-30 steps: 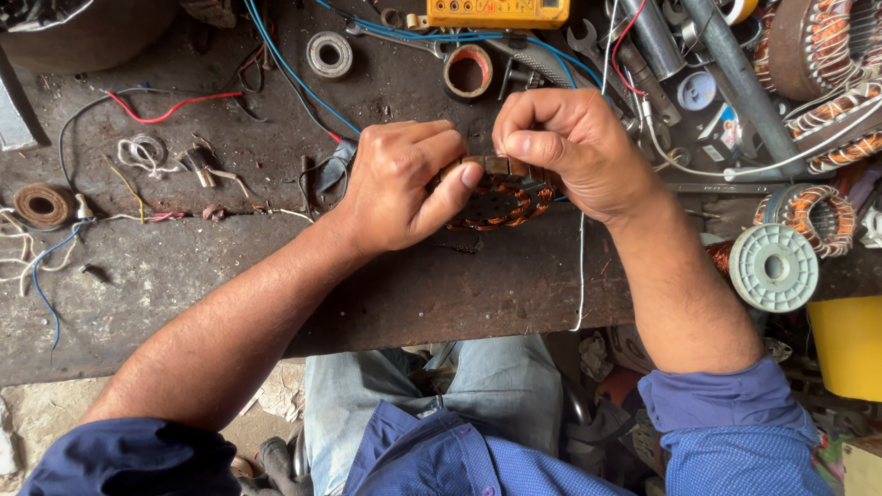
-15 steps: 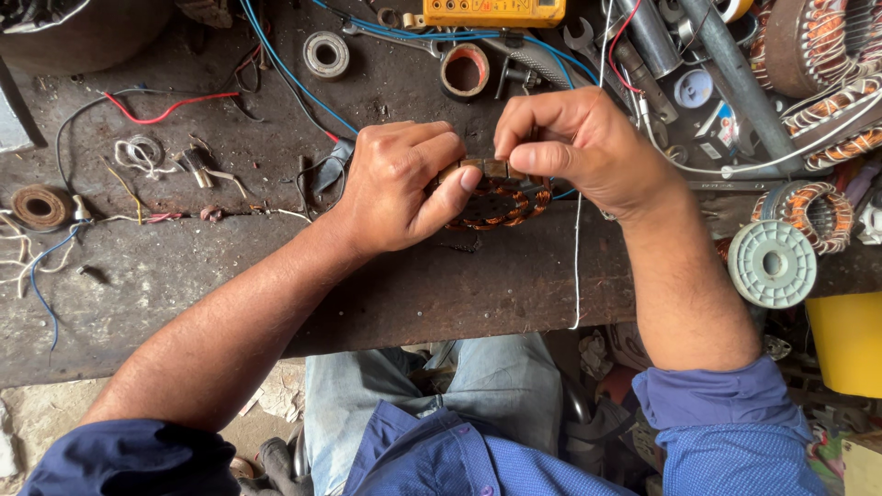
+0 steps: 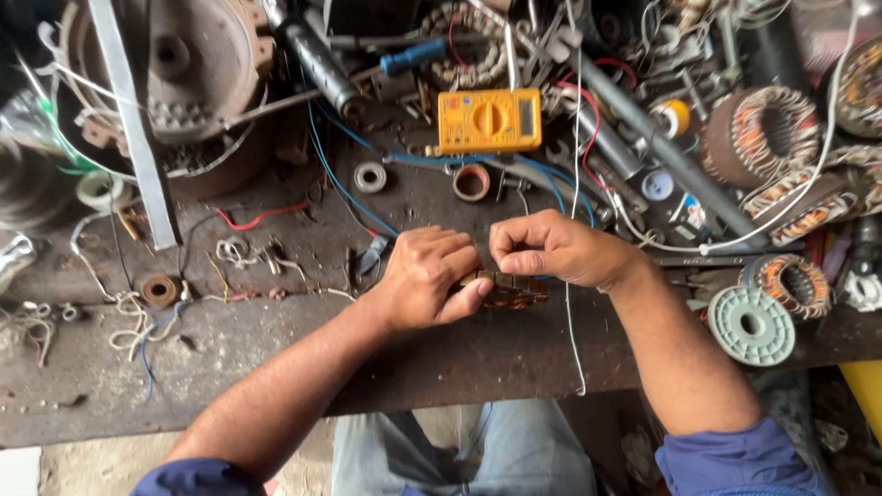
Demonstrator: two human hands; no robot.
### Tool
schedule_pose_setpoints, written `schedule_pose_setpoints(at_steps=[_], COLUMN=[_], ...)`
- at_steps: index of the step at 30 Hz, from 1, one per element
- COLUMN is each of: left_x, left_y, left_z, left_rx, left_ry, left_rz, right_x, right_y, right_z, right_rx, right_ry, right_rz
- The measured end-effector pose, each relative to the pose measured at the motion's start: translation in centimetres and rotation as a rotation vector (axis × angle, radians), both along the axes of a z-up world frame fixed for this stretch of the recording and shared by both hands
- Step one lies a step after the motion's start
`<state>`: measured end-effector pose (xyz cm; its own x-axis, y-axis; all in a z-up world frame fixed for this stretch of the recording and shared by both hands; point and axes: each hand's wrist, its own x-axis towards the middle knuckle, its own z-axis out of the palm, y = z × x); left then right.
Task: The person winds copper wire by hand around the slots of a motor stator core. They pull wire from a spool, thread it through slots, and adjust the winding pattern while seated at a cluttered workbench.
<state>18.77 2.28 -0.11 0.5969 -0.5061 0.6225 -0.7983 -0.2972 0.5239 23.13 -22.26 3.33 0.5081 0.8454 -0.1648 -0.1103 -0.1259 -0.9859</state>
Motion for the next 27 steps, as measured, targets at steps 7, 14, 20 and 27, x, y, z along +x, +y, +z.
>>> schedule_pose_setpoints(at_steps=[7, 14, 20, 27], left_x=[0.08, 0.09, 0.10, -0.01], left_y=[0.01, 0.01, -0.01, -0.01], left_z=[-0.33, -0.43, -0.54, -0.01], left_rx=[0.011, 0.026, 0.016, 0.008], left_ry=[0.000, 0.009, -0.009, -0.050], left_rz=[0.009, 0.020, 0.015, -0.039], right_x=[0.48, 0.05, 0.09, 0.48], right_y=[-0.53, -0.09, -0.61, -0.47], right_z=[0.49, 0.33, 0.37, 0.26], right_rx=[0.011, -0.011, 0.016, 0.043], right_ry=[-0.032, -0.192, -0.100, 0.016], right_rz=[-0.020, -0.097, -0.065, 0.030])
